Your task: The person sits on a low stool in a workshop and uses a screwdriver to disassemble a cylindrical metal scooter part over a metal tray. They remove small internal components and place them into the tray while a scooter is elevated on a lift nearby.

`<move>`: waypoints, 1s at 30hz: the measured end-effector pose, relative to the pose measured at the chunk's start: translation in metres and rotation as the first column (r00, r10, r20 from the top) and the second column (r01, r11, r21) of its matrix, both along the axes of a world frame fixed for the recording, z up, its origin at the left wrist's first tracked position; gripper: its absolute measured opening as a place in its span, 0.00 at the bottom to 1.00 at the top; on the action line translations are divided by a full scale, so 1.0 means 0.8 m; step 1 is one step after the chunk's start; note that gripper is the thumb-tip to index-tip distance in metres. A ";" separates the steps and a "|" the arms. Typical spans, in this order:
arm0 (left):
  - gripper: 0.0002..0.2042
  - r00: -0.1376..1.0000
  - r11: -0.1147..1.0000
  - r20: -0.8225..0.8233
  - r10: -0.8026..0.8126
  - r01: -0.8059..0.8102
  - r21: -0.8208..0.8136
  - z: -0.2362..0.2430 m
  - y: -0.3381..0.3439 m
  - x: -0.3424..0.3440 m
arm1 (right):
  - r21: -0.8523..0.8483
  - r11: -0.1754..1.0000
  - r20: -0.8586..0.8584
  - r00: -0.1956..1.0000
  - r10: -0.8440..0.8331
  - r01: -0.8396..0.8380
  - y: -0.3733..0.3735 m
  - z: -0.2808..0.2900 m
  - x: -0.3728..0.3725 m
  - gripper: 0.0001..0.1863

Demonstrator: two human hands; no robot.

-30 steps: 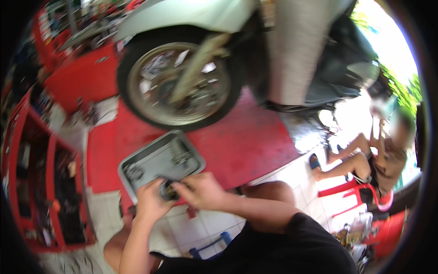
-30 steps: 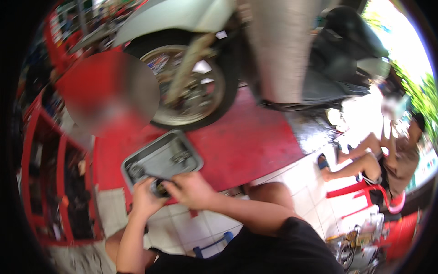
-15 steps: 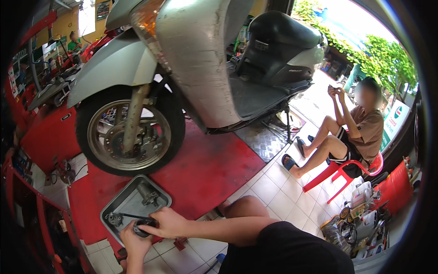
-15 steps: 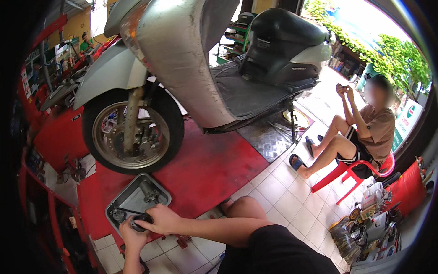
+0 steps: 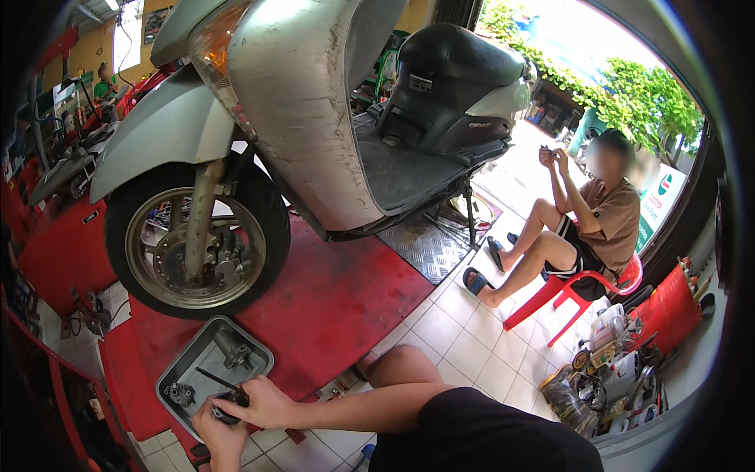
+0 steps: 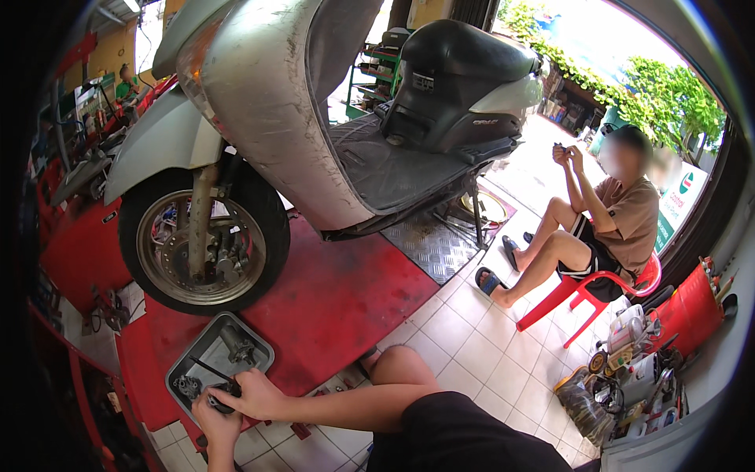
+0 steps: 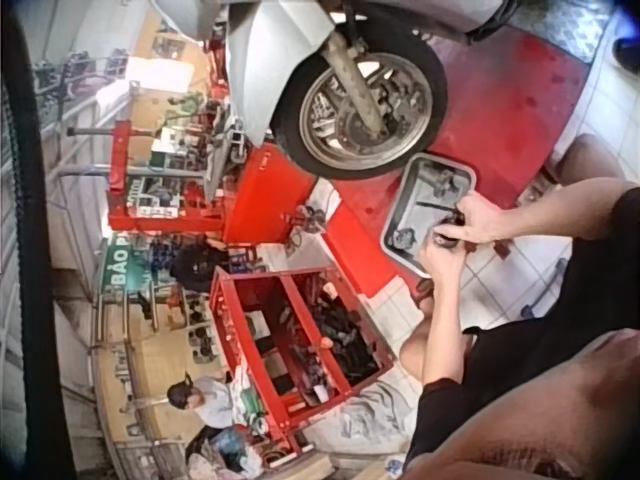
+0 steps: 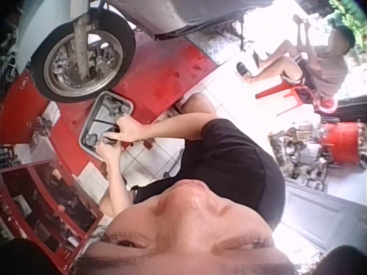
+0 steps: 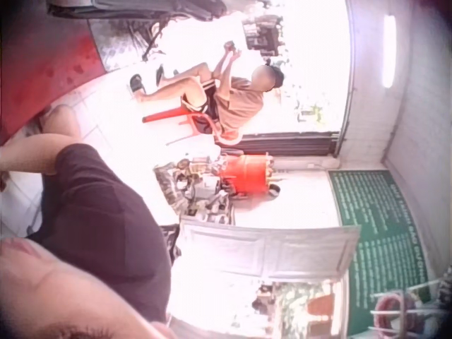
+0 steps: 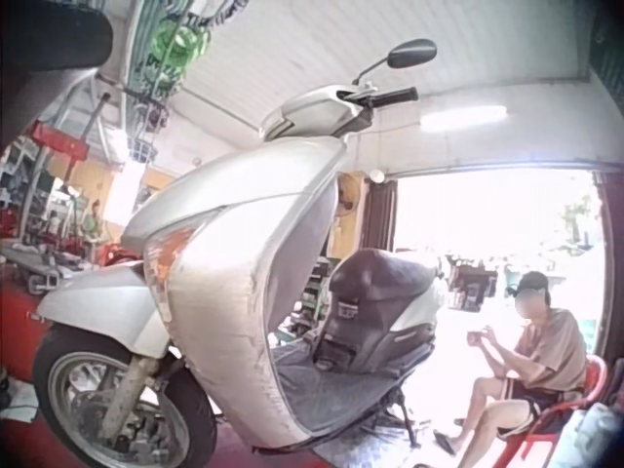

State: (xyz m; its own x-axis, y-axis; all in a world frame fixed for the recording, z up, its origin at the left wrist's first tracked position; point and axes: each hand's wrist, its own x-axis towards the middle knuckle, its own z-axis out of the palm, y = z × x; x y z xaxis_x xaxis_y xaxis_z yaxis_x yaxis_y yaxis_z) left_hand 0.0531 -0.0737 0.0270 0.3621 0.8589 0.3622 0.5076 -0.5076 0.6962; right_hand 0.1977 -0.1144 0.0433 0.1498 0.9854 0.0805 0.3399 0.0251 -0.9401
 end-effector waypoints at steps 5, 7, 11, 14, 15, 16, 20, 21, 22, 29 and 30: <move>0.11 0.996 0.997 0.069 -0.065 0.062 0.044 -0.017 0.009 -0.005 | 0.069 0.998 0.087 0.996 -0.003 -0.004 0.004 -0.020 -0.005 0.32; 0.11 0.997 0.995 0.053 -0.063 0.059 0.075 -0.016 0.008 -0.007 | 0.063 0.997 0.166 0.986 0.027 -0.038 0.004 -0.020 -0.005 0.33; 0.13 0.997 0.983 -0.046 -0.061 0.068 0.171 -0.012 0.001 -0.014 | 0.102 0.992 0.145 0.988 0.055 -0.071 -0.004 -0.016 -0.006 0.28; 0.14 0.996 0.982 -0.068 -0.053 0.064 0.178 -0.007 -0.004 -0.019 | 0.135 0.982 0.192 0.976 0.104 -0.132 -0.002 -0.018 -0.003 0.24; 0.14 0.997 0.984 -0.064 -0.046 0.057 0.167 -0.006 -0.006 -0.020 | 0.134 0.981 0.178 0.977 0.119 -0.143 -0.004 -0.014 -0.001 0.24; 0.16 0.995 0.992 -0.021 -0.094 0.096 0.081 -0.005 -0.004 -0.021 | 0.140 0.978 0.165 0.978 0.131 -0.155 -0.005 -0.003 0.001 0.23; 0.19 0.973 0.977 0.142 -0.183 0.196 -0.083 -0.016 0.003 -0.033 | 0.187 0.964 0.204 0.968 0.148 -0.187 -0.015 0.009 0.004 0.20; 0.19 0.967 0.976 0.174 -0.185 0.201 -0.081 -0.019 0.005 -0.036 | 0.231 0.953 0.205 0.967 0.152 -0.198 -0.015 0.011 0.002 0.19; 0.19 0.980 0.974 0.012 -0.198 0.195 0.117 -0.008 0.004 -0.041 | 0.264 0.942 0.206 0.966 0.153 -0.206 -0.019 0.012 -0.001 0.19; 0.19 0.912 0.907 -0.181 -0.369 0.311 -0.283 -0.016 0.015 -0.065 | 0.246 0.945 0.204 0.965 0.164 -0.213 -0.022 0.008 -0.001 0.22; 0.18 0.922 0.885 -0.078 -0.379 0.337 -0.321 -0.017 0.013 -0.065 | 0.246 0.947 0.197 0.967 0.160 -0.207 -0.024 0.005 0.000 0.22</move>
